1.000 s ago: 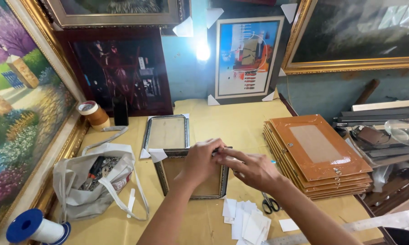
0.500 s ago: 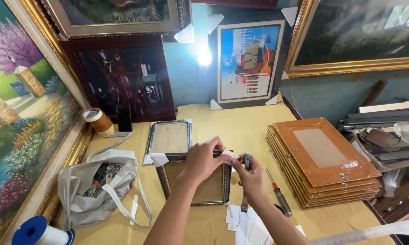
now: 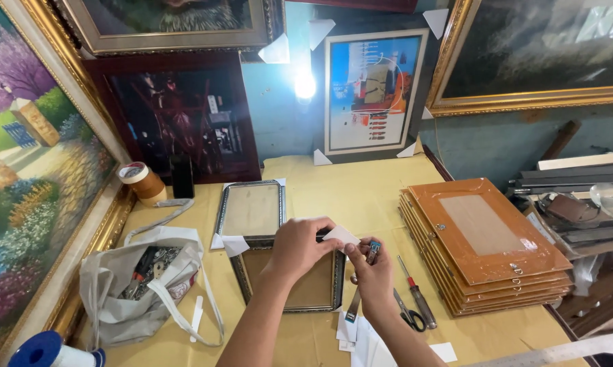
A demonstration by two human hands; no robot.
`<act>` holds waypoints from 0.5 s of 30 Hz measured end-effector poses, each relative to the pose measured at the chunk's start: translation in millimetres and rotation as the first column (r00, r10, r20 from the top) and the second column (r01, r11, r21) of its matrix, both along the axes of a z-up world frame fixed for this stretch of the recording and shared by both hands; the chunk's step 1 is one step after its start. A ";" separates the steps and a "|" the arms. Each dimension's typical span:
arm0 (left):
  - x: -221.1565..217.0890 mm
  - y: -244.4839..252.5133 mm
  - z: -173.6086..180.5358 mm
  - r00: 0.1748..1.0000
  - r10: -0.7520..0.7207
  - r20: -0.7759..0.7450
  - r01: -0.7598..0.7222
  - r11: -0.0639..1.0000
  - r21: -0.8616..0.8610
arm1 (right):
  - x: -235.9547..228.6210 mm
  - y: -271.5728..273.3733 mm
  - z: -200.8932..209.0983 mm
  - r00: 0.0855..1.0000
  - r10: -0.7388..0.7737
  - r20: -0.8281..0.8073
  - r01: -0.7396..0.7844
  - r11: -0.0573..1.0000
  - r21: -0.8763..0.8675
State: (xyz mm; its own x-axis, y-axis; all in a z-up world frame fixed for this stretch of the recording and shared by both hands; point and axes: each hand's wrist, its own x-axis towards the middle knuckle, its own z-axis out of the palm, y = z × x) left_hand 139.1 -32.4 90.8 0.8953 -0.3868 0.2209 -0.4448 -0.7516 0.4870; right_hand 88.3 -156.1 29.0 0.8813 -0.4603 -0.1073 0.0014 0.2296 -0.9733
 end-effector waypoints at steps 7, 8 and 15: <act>4.3 -1.0 -2.9 1.000 0.014 0.013 -0.014 1.000 -0.015 | -6.8 14.3 10.1 0.973 -0.231 -0.014 0.212 0.913 -0.348; 3.9 -1.3 -2.8 1.000 0.015 0.006 -0.015 1.000 -0.023 | -8.4 16.6 12.3 0.970 -0.241 -0.035 0.212 0.908 -0.362; 0.0 -0.8 -1.2 1.000 -0.004 0.004 0.004 1.000 -0.024 | -17.0 23.6 15.1 0.974 -0.218 -0.065 0.177 0.906 -0.383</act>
